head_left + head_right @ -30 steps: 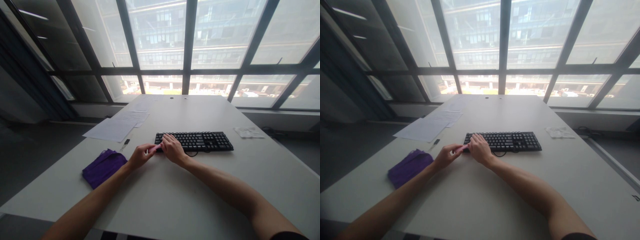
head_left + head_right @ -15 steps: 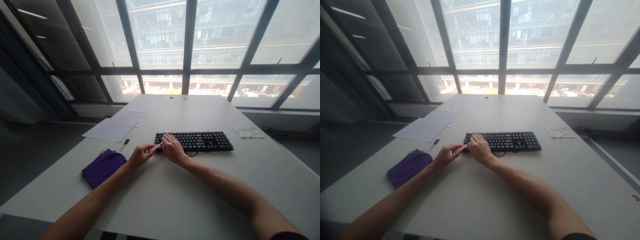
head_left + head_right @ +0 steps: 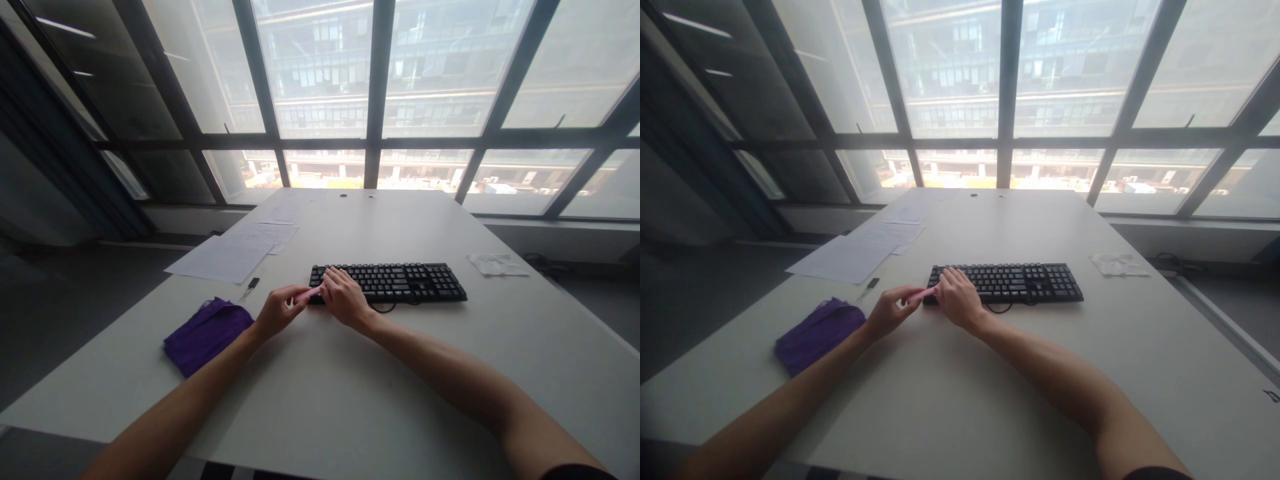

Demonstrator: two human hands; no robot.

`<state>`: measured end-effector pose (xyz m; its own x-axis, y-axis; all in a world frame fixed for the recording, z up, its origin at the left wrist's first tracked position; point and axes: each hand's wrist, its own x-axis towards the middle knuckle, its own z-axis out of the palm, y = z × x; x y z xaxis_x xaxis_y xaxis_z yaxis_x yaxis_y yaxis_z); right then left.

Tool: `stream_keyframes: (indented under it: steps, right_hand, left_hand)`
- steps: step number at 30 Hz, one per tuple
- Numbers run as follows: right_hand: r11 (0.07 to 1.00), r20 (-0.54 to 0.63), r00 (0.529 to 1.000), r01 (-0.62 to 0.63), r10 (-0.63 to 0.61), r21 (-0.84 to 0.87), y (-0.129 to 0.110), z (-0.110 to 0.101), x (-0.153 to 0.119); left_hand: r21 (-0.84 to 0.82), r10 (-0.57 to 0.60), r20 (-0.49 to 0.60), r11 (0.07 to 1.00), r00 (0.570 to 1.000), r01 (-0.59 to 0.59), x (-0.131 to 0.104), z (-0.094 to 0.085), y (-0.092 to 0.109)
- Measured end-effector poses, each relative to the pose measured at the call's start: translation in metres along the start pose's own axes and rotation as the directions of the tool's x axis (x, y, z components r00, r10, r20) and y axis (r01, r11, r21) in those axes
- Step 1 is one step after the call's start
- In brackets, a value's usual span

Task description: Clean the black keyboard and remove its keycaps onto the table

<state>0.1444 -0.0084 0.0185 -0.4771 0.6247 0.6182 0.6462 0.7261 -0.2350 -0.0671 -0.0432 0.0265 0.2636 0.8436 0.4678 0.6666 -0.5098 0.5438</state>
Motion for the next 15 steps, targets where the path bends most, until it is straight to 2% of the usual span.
stream_keyframes:
  steps: [9, 15]
  right_hand:
    - [0.997, 0.022, 0.999, 0.032, -0.031, -0.066, 0.0016, 0.0060, -0.0007]
    - [0.998, 0.022, 0.999, 0.028, -0.027, -0.057, 0.0022, 0.0047, -0.0005]
  left_hand:
    - [0.007, -0.088, 0.163, 0.996, 0.983, 0.088, 0.0027, 0.0020, -0.0047]
    - [-0.038, -0.104, 0.145, 0.993, 0.984, 0.110, 0.0020, 0.0021, -0.0061]
